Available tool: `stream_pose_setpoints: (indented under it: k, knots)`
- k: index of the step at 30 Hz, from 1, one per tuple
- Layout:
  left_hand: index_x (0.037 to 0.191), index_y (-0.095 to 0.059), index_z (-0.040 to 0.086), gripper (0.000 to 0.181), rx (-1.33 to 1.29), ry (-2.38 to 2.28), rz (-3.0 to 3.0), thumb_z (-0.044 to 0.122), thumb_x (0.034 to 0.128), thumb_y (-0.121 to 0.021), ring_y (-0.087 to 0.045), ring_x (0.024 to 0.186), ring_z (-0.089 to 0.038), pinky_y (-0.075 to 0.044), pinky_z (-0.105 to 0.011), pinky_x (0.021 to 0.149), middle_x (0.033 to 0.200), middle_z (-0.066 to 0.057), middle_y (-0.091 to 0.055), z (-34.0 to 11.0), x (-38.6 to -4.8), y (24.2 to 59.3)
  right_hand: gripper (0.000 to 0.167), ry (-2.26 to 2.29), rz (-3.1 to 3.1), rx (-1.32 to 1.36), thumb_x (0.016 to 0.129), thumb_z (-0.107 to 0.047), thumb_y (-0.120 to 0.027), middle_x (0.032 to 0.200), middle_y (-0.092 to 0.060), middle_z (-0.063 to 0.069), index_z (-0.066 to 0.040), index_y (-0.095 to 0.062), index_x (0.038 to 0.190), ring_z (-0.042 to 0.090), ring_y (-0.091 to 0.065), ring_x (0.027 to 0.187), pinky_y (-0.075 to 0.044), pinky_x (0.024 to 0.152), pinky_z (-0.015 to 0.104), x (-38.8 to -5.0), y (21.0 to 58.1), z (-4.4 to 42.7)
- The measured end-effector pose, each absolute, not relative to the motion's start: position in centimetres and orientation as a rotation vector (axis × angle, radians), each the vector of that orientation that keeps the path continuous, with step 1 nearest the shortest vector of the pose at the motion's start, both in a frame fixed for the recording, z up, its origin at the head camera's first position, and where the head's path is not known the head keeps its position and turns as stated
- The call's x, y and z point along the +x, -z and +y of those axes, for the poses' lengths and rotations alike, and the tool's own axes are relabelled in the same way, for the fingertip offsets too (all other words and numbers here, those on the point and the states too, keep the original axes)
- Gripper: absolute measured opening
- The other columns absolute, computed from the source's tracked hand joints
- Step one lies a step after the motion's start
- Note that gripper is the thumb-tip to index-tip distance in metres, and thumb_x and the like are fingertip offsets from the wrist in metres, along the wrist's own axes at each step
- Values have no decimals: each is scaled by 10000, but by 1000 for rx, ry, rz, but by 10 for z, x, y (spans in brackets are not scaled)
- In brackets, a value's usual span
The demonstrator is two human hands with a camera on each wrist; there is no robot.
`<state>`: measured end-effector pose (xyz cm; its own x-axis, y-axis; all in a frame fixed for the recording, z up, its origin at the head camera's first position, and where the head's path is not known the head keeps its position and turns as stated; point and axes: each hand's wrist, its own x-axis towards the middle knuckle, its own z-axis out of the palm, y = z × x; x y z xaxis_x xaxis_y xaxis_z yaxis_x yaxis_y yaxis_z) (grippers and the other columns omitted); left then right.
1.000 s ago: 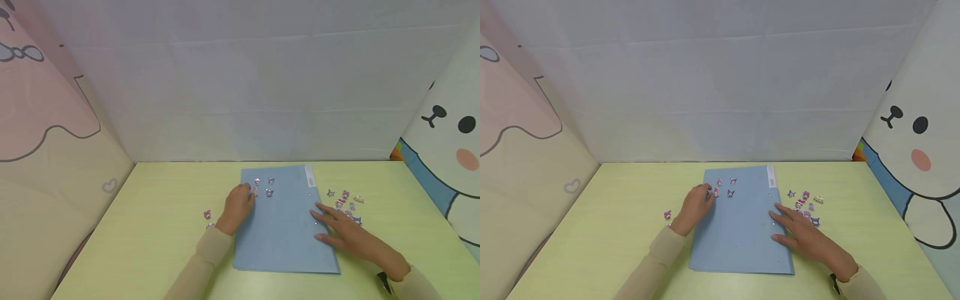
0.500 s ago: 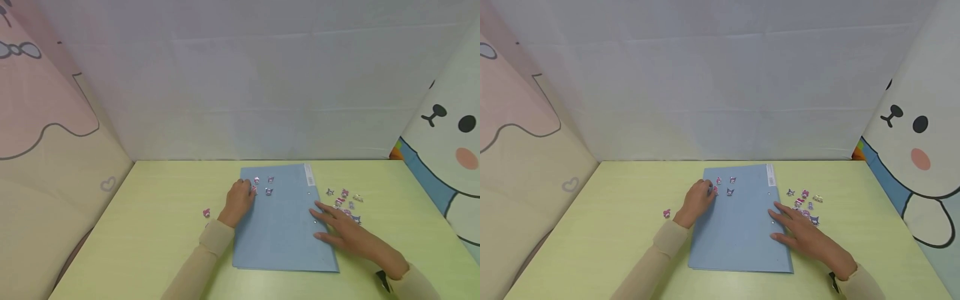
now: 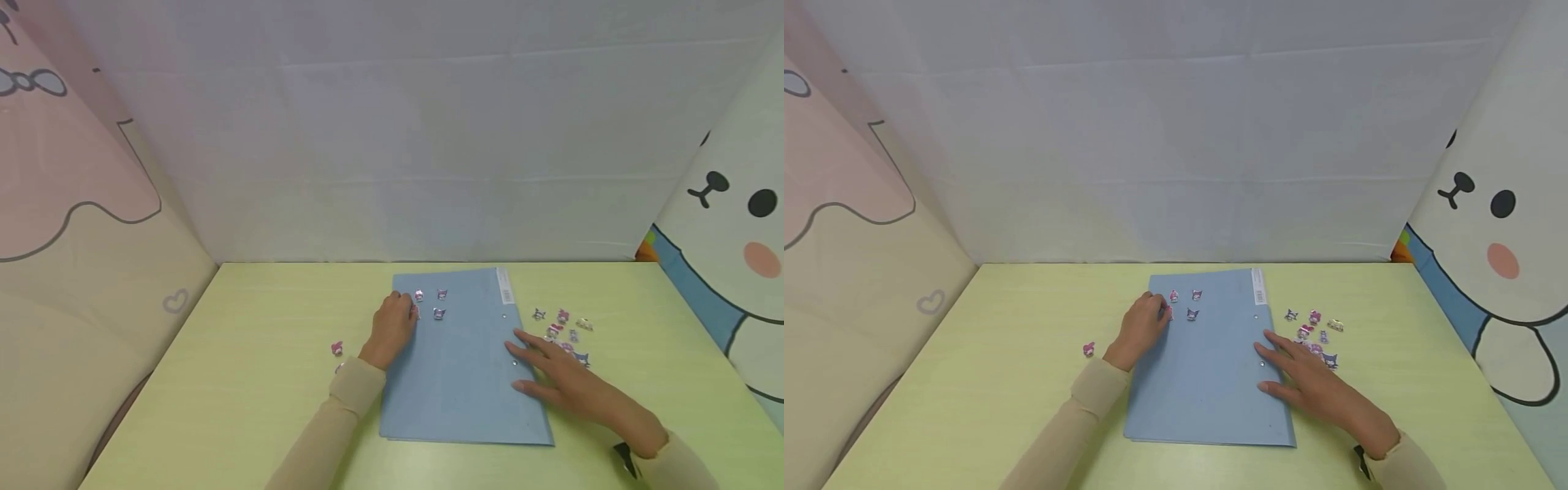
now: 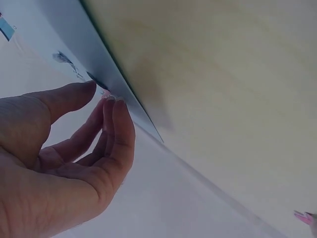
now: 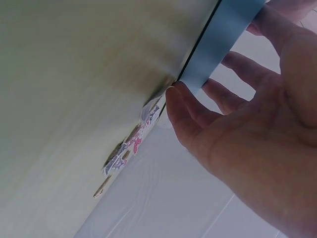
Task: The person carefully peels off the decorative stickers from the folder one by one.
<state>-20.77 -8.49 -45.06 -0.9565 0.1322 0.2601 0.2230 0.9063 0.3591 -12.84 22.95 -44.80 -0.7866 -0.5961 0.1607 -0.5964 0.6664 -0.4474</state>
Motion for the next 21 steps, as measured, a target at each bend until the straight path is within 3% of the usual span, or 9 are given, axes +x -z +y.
stream_pose_setpoints:
  k: [10,21]
  knots:
    - [849,-662,15,103,-341,622,-2739,-24,930,-712,-589,674,-208,-509,-339,592,749,-88,-628,-84,-210,454,602,-772,-2855,1025,954,-310,-736,1550,-442,225,-32,-563,1459,487,-461,1356,-442,999,651,-128,449,230]
    - [860,-629,26,116,-362,626,-2720,-11,934,-710,-589,698,-237,-507,-361,604,762,-90,-601,-89,-209,452,604,-770,-2854,1024,956,-312,-733,1553,-440,221,-42,-558,1468,480,-463,1356,-447,994,651,-127,448,230]
